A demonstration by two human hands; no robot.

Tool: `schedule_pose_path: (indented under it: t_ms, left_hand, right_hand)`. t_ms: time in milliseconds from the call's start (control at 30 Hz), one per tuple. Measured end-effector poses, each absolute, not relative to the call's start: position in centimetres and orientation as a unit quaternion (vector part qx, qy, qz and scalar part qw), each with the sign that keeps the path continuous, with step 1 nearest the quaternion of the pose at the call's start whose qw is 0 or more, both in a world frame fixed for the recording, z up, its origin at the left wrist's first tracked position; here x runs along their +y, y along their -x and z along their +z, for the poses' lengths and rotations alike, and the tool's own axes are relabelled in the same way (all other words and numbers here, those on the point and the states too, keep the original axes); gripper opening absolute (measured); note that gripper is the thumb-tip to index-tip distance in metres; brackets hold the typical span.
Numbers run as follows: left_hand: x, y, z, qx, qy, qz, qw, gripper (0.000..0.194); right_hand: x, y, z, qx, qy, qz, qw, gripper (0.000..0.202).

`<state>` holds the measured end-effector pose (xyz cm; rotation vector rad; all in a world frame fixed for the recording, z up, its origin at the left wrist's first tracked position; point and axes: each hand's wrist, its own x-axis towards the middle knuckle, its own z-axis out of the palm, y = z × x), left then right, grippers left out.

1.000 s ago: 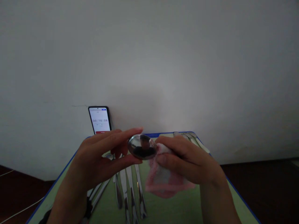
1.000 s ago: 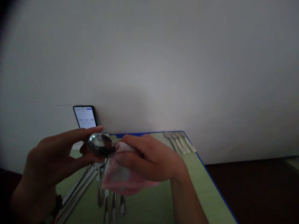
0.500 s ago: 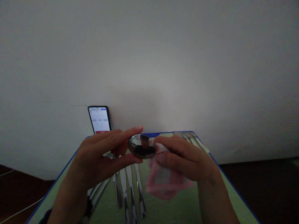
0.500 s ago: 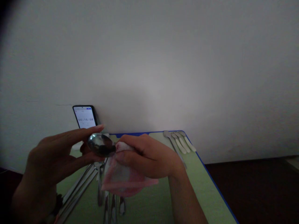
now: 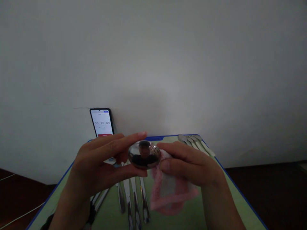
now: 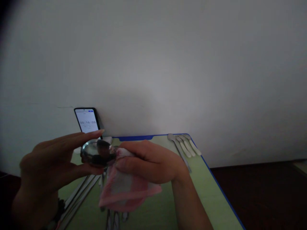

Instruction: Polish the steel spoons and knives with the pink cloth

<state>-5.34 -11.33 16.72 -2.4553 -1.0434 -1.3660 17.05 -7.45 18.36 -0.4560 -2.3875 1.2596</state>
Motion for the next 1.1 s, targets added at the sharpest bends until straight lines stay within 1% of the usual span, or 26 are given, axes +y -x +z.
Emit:
schedule_pose_path:
  t_ms: [400, 567, 767, 900, 1000, 1100]
  left_hand:
    - [-11.55, 5.3, 16.48, -0.353, 0.797, -0.489, 0.025, 0.053]
    - [-11.51, 5.45, 16.85, -0.346, 0.807, -0.478, 0.027, 0.054]
    - [-11.89, 5.62, 17.06, -0.355, 0.811, -0.464, -0.003, 0.051]
    - [-12.09, 5.77, 16.88, -0.369, 0.797, -0.477, -0.032, 0.05]
    - [-12.03, 6.07, 16.88, -0.346, 0.818, -0.454, -0.064, 0.053]
    - [-11.89, 6.28, 16.95, -0.349, 0.821, -0.448, -0.058, 0.055]
  right_hand:
    - [-7.41, -17.05, 18.23, -0.845, 0.134, 0.479, 0.196, 0.032]
    - [-7.7, -17.0, 18.27, -0.831, 0.135, 0.503, 0.196, 0.03]
    - [-7.56, -16.98, 18.49, -0.841, 0.109, 0.492, 0.195, 0.021]
    - [-7.52, -16.9, 18.49, -0.833, 0.106, 0.503, 0.203, 0.023]
    - [-7.59, -16.92, 18.53, -0.832, 0.115, 0.508, 0.193, 0.024]
    - [-7.65, -16.96, 18.65, -0.836, 0.128, 0.502, 0.181, 0.022]
